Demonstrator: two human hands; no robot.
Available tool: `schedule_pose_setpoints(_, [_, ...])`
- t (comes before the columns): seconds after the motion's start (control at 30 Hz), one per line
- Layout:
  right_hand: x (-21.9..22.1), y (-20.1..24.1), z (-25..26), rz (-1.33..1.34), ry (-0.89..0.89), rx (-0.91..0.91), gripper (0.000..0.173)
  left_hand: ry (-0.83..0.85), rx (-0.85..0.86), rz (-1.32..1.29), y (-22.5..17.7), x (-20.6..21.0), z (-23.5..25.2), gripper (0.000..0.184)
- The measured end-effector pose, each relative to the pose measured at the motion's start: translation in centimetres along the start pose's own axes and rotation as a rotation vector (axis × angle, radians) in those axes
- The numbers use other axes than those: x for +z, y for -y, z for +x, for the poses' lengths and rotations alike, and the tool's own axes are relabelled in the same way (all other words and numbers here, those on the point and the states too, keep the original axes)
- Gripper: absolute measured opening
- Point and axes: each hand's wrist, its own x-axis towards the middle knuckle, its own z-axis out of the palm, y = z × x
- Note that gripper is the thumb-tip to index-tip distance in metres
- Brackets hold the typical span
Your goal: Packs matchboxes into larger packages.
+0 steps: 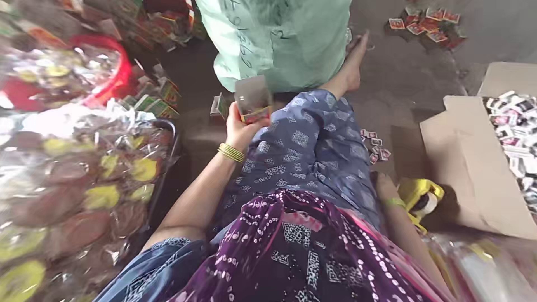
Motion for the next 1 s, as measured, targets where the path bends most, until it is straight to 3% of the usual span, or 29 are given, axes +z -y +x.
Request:
schedule_pose_setpoints(0.07, [-0.1,-0.3,0.2,0.084,-0.044,0.031,0.047,0.190,0.109,-0.130,-2.5,3.2,-0.9,0.089])
schedule_pose_setpoints(0.17, [-1.1,-0.6,0.2,0.231,-0.147,0.036,0.044,0.474,0.069,-0.239,-5.0,8.5,-3.2,0.085])
schedule_pose_setpoints(0.27, [-3.5,-0.1,-1.1,0.528,-0.396,-0.019,0.041,0.671,0.042,-0.214,-4.7,13.3,-5.5,0.082])
schedule_pose_setpoints(0.37, [-7.7,2.4,-4.6,0.824,-0.644,-0.217,0.039,0.810,-0.001,-0.183,-3.0,16.3,-7.9,0.082])
schedule_pose_setpoints(0.47, [-11.0,5.5,-8.4,0.951,-0.670,-0.534,0.035,0.916,0.013,-0.038,-0.3,16.9,-8.9,0.086])
schedule_pose_setpoints(0.6, [-11.6,9.1,-10.8,0.589,-0.639,-0.857,0.025,0.986,0.005,0.075,0.8,16.5,-8.3,0.091])
schedule_pose_setpoints(0.73, [-9.5,11.1,-10.1,0.218,-0.625,-0.899,0.013,1.017,0.072,0.153,0.8,16.0,-8.3,0.091])
schedule_pose_setpoints(0.9, [-8.6,11.2,-9.8,0.058,-0.381,-0.894,0.023,1.034,0.165,0.261,0.9,15.7,-8.2,0.089])
schedule_pose_setpoints(1.0, [-8.8,10.9,-9.9,-0.013,-0.377,-0.894,0.031,1.002,0.180,0.279,0.6,15.8,-8.3,0.099])
